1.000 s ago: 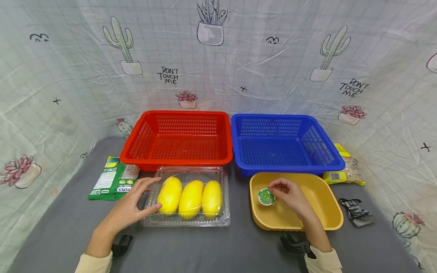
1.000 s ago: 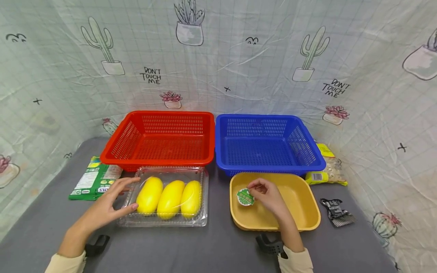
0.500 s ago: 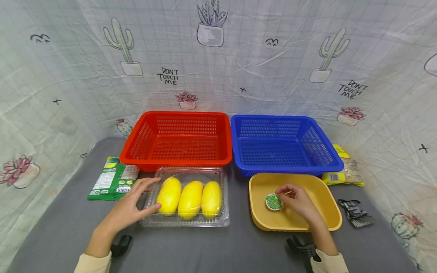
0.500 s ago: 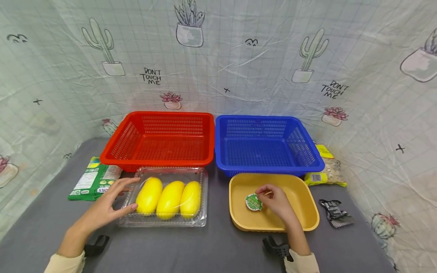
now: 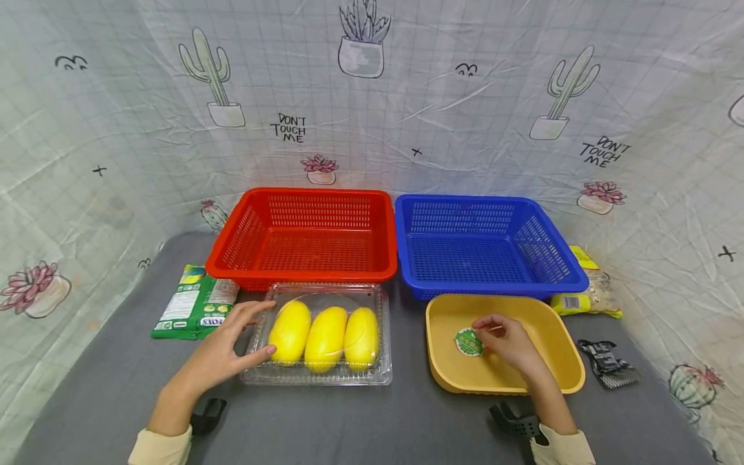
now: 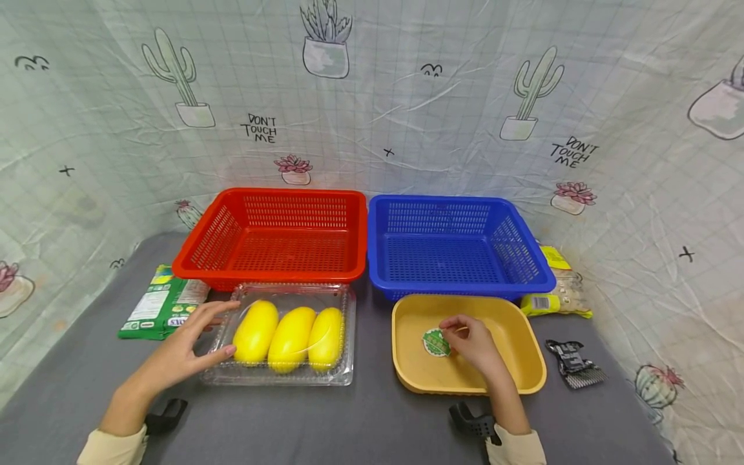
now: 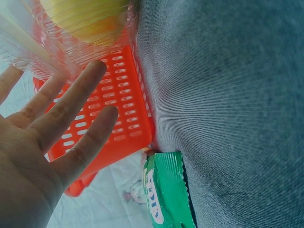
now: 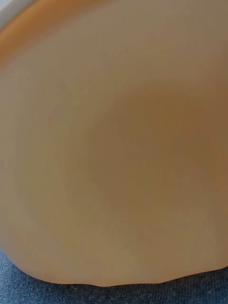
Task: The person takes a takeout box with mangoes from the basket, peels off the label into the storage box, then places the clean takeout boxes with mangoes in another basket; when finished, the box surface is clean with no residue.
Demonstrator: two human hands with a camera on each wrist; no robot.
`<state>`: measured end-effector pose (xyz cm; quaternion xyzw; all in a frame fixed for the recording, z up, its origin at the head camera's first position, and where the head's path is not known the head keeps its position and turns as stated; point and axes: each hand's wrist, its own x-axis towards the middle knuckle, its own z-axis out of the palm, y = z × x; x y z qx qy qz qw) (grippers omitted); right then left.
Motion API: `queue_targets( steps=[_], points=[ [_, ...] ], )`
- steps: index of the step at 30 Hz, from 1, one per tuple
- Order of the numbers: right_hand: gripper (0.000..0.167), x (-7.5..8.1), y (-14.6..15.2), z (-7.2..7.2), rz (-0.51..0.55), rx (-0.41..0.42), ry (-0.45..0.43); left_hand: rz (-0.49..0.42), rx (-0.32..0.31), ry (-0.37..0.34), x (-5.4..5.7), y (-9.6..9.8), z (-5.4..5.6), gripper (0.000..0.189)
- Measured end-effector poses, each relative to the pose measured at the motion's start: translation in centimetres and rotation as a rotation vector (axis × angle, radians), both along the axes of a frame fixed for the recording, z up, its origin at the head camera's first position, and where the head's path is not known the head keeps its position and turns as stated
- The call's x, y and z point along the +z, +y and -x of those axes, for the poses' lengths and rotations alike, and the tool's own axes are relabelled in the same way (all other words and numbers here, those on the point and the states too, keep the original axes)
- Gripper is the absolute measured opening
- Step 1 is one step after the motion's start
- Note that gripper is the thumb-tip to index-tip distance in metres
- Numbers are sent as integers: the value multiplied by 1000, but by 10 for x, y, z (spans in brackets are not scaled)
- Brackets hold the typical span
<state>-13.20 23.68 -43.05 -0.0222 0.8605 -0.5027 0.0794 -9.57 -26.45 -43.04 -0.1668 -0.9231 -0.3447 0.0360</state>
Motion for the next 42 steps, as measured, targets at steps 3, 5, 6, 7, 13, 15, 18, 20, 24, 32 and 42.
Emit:
queue_targets(
  steps=[3, 5, 6, 7, 13, 15, 18, 20, 24, 32, 42],
  points=[
    [21, 0, 0, 0, 5, -2, 11, -3, 0, -1, 0, 0, 0, 73],
    [21, 0, 1, 0, 2, -4, 22, -5, -1, -2, 0, 0, 0, 73],
    [21, 0, 1, 0, -1, -4, 24, -5, 0, -3, 0, 1, 0, 73],
    [21, 0, 1, -1, -3, -4, 26, -6, 0, -4, 1, 1, 1, 73],
    [20, 0, 0, -1, -10, 2, 36, 4, 1, 0, 1, 0, 0, 72],
    [19, 0, -1, -1, -12, 4, 45, 7, 2, 6, 1, 0, 0, 72],
    [20, 2, 0, -3, -14, 13, 64, 16, 3, 17, 1, 0, 0, 72],
    [20, 3, 0, -4, -11, 10, 70, 21, 4, 22, 1, 0, 0, 71],
    [21, 8, 2, -7, -42, 20, 90, 40, 4, 44, 1, 1, 1, 72],
    [14, 25, 4, -9, -168, 42, 194, 71, -2, 94, 0, 1, 1, 69],
    [11, 47, 13, -9, -208, 71, 314, 41, -6, 59, -5, 1, 1, 70]
  ],
)
